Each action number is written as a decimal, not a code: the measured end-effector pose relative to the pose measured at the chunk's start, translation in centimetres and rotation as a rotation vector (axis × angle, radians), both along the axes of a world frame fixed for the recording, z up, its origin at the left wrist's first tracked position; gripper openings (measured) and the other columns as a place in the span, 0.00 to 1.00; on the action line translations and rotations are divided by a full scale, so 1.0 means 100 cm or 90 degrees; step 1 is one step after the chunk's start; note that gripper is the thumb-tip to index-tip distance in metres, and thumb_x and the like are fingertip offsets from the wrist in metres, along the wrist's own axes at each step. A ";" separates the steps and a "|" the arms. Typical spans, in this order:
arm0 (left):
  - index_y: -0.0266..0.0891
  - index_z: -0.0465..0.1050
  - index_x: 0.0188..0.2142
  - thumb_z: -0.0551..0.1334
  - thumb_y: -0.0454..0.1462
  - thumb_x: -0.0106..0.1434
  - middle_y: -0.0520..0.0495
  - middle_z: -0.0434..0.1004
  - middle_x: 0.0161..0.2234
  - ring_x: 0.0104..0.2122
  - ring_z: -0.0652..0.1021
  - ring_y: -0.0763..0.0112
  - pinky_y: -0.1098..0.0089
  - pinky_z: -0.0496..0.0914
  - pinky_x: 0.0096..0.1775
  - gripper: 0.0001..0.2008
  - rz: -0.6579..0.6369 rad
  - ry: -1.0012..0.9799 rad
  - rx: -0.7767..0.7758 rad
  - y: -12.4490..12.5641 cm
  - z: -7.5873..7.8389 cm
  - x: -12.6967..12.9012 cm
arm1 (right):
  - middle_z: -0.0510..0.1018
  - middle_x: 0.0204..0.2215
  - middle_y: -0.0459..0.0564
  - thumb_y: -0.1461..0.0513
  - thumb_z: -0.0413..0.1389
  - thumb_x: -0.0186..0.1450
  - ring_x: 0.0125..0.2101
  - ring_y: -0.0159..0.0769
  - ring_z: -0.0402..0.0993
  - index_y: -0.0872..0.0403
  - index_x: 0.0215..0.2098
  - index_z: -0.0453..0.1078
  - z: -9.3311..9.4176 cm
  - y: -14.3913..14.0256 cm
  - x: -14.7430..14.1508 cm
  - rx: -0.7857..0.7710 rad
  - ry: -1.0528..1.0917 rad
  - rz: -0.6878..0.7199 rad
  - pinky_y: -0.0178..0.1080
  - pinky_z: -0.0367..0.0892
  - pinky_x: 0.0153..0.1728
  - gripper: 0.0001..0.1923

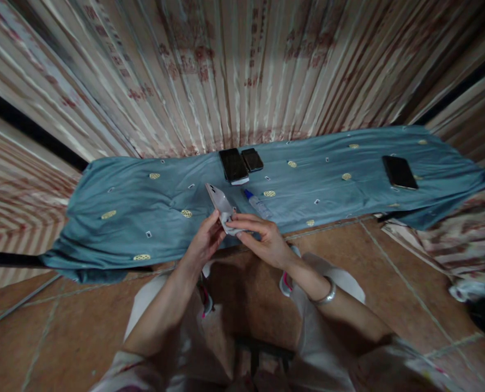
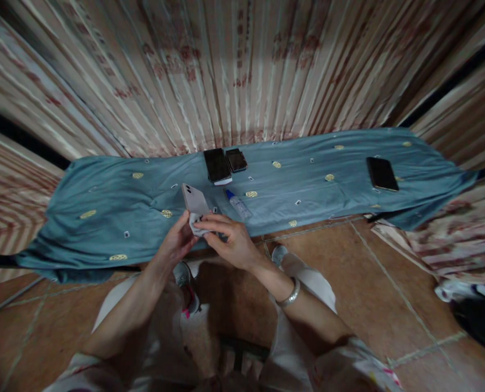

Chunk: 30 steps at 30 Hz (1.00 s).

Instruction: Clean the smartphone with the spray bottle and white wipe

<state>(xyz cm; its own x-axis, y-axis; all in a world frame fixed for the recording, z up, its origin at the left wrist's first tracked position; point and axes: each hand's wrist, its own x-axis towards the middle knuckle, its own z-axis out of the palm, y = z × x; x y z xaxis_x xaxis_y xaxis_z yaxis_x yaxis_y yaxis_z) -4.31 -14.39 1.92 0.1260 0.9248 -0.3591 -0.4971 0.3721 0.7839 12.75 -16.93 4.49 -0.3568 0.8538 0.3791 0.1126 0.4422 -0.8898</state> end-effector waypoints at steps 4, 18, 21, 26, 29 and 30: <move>0.36 0.79 0.36 0.68 0.48 0.53 0.44 0.83 0.37 0.43 0.80 0.61 0.66 0.74 0.46 0.18 0.009 0.009 0.022 0.003 -0.001 -0.003 | 0.79 0.50 0.48 0.65 0.56 0.65 0.52 0.36 0.74 0.44 0.49 0.77 -0.002 0.001 0.001 0.004 0.004 -0.006 0.41 0.67 0.56 0.17; 0.34 0.77 0.40 0.63 0.47 0.59 0.39 0.82 0.42 0.53 0.77 0.53 0.57 0.71 0.54 0.18 0.042 -0.030 0.051 0.006 0.008 -0.008 | 0.81 0.46 0.49 0.62 0.57 0.64 0.47 0.36 0.76 0.47 0.45 0.79 -0.017 0.009 0.007 -0.027 -0.015 -0.055 0.41 0.68 0.54 0.13; 0.33 0.77 0.41 0.62 0.46 0.60 0.38 0.83 0.41 0.52 0.77 0.53 0.57 0.71 0.54 0.18 0.044 -0.042 0.047 0.005 0.008 -0.008 | 0.81 0.45 0.50 0.63 0.57 0.64 0.47 0.36 0.77 0.48 0.45 0.79 -0.019 0.010 0.007 -0.028 -0.018 -0.061 0.41 0.69 0.53 0.12; 0.32 0.77 0.44 0.61 0.43 0.62 0.38 0.83 0.40 0.50 0.78 0.53 0.57 0.71 0.53 0.18 0.013 -0.075 0.038 0.001 0.010 -0.004 | 0.81 0.45 0.50 0.64 0.57 0.64 0.47 0.36 0.77 0.49 0.45 0.78 -0.022 0.011 0.007 -0.009 -0.052 -0.078 0.41 0.69 0.53 0.13; 0.31 0.78 0.42 0.60 0.41 0.62 0.38 0.83 0.39 0.49 0.79 0.54 0.58 0.72 0.52 0.16 0.013 -0.093 0.015 -0.001 0.012 -0.001 | 0.80 0.46 0.51 0.64 0.57 0.65 0.48 0.37 0.76 0.49 0.46 0.78 -0.023 0.011 0.007 0.005 -0.075 -0.099 0.42 0.68 0.54 0.13; 0.31 0.78 0.42 0.60 0.40 0.62 0.38 0.83 0.38 0.49 0.79 0.54 0.59 0.72 0.52 0.15 0.018 -0.098 0.007 -0.001 0.013 0.000 | 0.80 0.46 0.51 0.64 0.57 0.65 0.48 0.37 0.76 0.49 0.46 0.78 -0.023 0.011 0.007 0.010 -0.082 -0.105 0.42 0.68 0.54 0.13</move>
